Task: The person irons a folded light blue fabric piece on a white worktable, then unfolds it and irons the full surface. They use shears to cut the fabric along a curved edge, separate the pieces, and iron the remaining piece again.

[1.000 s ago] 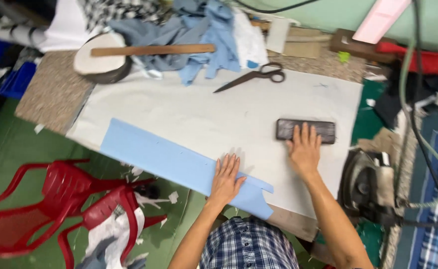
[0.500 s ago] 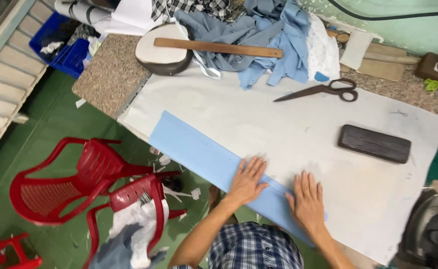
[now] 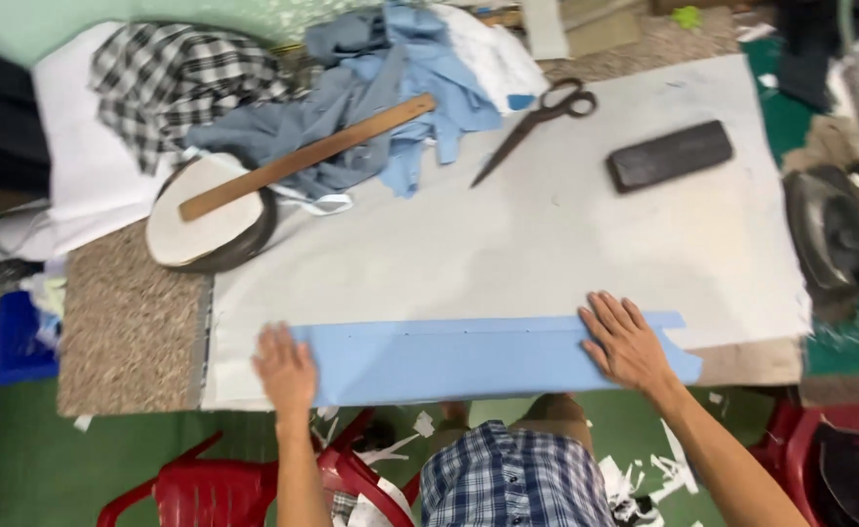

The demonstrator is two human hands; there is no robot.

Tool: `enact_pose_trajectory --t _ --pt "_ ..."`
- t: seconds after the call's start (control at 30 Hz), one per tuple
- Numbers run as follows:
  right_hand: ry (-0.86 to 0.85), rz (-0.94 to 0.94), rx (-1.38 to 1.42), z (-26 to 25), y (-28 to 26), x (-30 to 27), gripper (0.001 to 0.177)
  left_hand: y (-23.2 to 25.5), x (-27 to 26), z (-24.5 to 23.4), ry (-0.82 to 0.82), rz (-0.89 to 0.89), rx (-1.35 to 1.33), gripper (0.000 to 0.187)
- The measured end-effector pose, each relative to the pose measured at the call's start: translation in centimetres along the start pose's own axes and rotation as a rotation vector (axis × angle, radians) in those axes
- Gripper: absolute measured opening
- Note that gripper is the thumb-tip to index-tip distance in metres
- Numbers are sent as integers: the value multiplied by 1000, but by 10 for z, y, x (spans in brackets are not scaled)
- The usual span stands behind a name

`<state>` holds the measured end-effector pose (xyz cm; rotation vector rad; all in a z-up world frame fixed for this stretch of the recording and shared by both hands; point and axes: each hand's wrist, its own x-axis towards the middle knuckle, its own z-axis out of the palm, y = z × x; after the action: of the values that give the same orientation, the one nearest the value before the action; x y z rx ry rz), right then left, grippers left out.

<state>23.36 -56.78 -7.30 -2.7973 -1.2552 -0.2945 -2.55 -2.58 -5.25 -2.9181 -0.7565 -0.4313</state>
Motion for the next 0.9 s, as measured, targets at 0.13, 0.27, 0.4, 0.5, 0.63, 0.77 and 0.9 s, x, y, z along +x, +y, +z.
enact_pose_trajectory --t 0.13,0.27,0.4,0.5,0.63,0.77,0.9 --pt "54 17 10 4 1 -3 59 6 -6 18 51 -132 19 59" --pt "35 77 -31 5 11 -11 49 42 6 -11 -122 37 -196 47" --pt "11 126 -31 -1 18 -9 45 38 28 -24 -275 -8 -219 55" --pt "-62 135 -35 -1 15 -3 45 26 33 -20 -370 -5 -192 59" --pt "-178 176 -19 1 14 0 45 21 42 -29 -457 31 -52 53" --pt "-237 192 -6 0 20 3 42 10 40 -12 -406 96 83 26" --pt "-247 227 72 -2 23 2 33 9 32 -16 -295 109 49 17"
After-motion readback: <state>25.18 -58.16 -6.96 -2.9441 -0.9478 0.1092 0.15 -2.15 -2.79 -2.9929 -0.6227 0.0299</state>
